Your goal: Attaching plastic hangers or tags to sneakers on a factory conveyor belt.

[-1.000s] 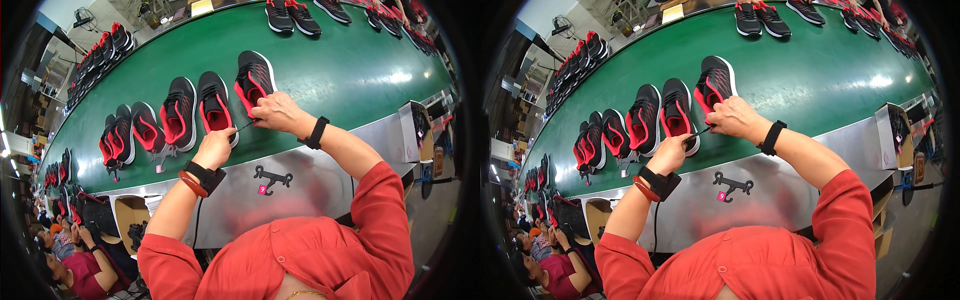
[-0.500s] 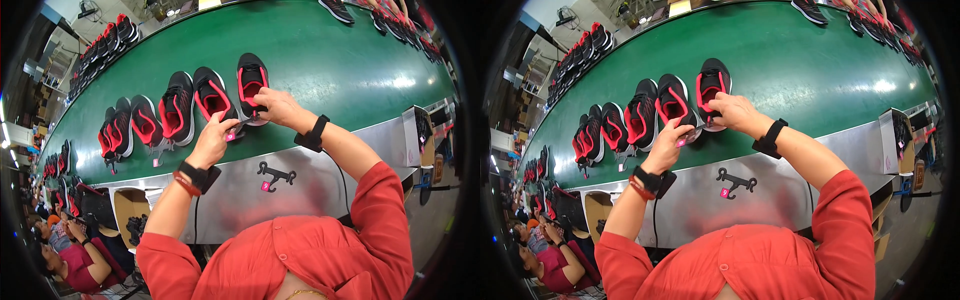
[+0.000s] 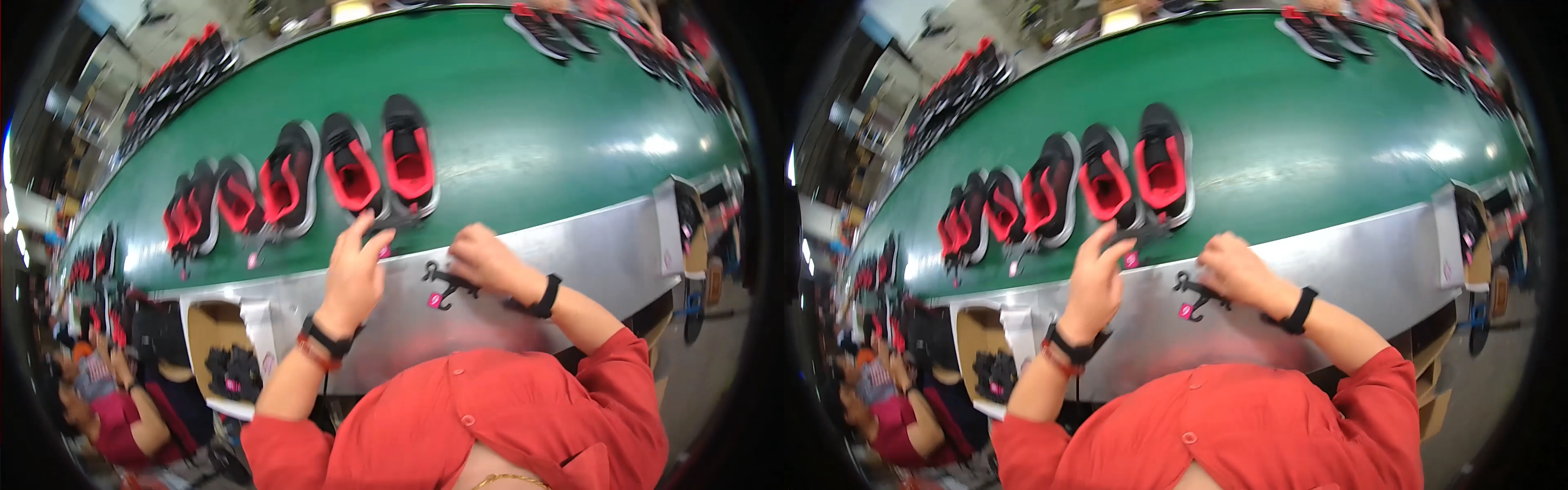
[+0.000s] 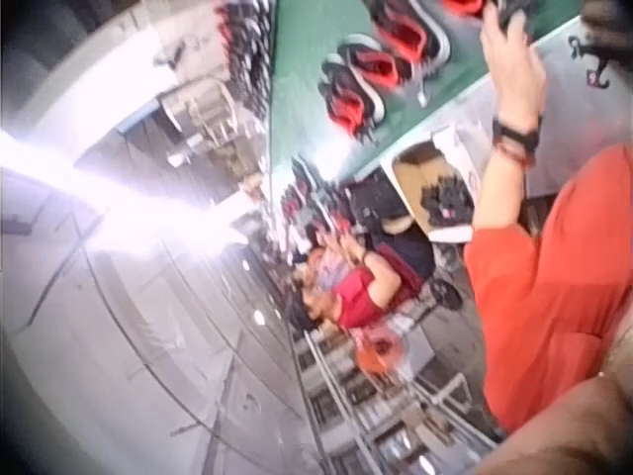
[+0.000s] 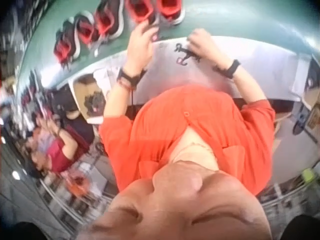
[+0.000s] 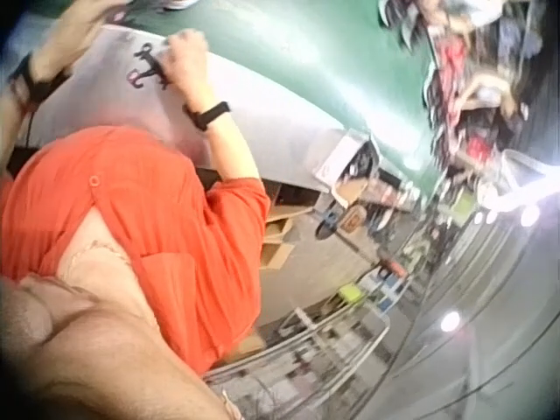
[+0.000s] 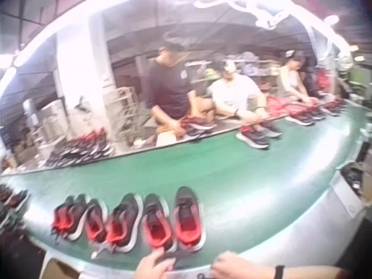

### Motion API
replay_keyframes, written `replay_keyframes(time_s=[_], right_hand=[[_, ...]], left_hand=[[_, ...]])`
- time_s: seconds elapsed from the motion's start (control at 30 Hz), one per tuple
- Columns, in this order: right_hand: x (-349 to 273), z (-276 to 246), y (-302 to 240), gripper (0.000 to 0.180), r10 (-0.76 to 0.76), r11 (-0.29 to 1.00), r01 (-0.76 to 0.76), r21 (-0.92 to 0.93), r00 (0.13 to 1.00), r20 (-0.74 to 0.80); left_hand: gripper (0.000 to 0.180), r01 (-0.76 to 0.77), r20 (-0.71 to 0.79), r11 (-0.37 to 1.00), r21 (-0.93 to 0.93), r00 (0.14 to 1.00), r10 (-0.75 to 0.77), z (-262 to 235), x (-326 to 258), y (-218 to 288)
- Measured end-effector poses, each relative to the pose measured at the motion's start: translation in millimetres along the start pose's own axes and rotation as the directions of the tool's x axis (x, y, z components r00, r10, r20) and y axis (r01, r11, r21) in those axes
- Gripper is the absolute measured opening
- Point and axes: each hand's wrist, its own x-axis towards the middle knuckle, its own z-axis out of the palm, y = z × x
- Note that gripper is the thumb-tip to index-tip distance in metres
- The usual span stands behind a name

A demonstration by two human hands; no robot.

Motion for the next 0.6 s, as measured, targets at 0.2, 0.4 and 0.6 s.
replay_keyframes(time_s=[0.2, 0.4, 0.6], right_hand=[[-24, 12, -24, 0.044, 0.029, 0.998, -0.023, -0.053, 0.994, 0.109], [-28, 17, -17, 0.041, 0.071, 0.997, -0.073, 0.02, 0.994, 0.085], [-35, 24, -14, 0.038, 0.068, 0.997, -0.07, 0.044, 0.997, 0.044]], left_hand=[[0.033, -0.425, -0.121, 0.839, -0.339, 0.905, 0.409, -103, 11, 101], [0.03, -0.568, -0.138, 0.609, -0.554, 0.784, 0.605, -90, 40, 119], [0.027, -0.597, -0.178, 0.394, -0.699, 0.678, 0.713, -75, 62, 133]])
